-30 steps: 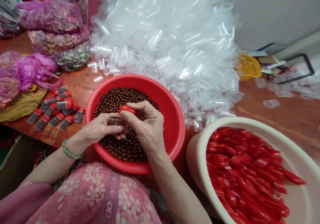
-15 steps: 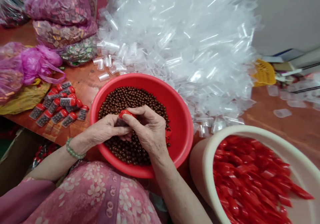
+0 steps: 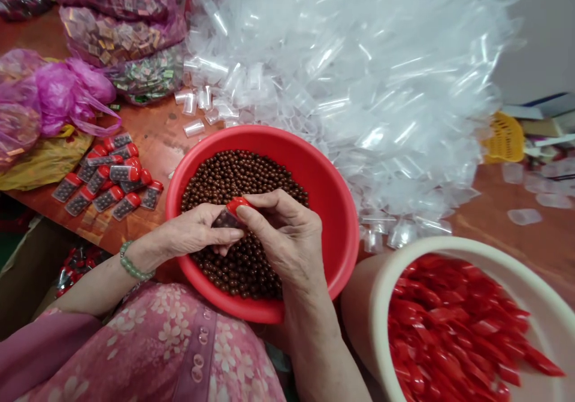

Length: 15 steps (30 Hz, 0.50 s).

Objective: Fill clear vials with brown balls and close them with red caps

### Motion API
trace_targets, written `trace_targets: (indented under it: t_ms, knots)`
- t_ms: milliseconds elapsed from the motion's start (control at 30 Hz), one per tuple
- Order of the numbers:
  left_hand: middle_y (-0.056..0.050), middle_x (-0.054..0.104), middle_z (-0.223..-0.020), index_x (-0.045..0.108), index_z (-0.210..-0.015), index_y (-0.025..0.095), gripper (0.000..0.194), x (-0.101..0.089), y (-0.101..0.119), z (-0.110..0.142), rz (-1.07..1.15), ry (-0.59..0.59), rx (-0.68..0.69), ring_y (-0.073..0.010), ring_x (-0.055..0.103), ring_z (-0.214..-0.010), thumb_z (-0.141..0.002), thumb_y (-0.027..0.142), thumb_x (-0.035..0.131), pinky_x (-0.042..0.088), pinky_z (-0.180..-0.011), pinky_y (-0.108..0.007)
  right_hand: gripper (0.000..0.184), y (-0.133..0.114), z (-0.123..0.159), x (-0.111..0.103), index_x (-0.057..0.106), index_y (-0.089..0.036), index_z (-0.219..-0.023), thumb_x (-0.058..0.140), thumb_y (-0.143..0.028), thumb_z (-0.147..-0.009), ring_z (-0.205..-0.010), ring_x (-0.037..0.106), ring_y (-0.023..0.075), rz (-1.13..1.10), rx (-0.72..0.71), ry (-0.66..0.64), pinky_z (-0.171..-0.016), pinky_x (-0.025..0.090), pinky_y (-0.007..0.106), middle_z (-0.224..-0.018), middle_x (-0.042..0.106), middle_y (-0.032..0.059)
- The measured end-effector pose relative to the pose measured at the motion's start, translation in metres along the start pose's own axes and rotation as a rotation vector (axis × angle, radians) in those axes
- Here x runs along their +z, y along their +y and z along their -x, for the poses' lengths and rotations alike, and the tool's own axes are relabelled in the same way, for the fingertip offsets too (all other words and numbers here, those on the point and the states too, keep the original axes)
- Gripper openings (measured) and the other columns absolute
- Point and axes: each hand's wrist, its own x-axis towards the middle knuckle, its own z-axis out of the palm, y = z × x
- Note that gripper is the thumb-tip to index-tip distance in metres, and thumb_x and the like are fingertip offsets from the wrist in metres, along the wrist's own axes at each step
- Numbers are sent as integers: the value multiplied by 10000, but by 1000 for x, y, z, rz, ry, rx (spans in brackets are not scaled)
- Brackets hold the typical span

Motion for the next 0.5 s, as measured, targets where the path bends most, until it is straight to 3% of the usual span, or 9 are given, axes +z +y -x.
trace_targets:
  t_ms: [300, 500]
  knots:
    - [64, 482, -538, 485, -676, 159, 237, 0, 1, 0, -38, -37, -14, -45, 438, -472, -835, 268, 623, 357, -487, -191, 121, 7, -3, -7, 730, -247, -812, 806, -304, -738, -695, 690, 148, -48, 28, -70, -648, 589, 288, -782, 740, -7]
    - [64, 485, -507, 472, -653, 162, 230, 0, 2, -1, -27, -35, -37, -47, 442, -448, -837, 221, 596, 369, -479, -191, 118, 6, -2, -6, 738, -257, -846, 796, -298, -751, -716, 681, 144, 57, -19, -58, -687, 579, 291, -792, 726, -12]
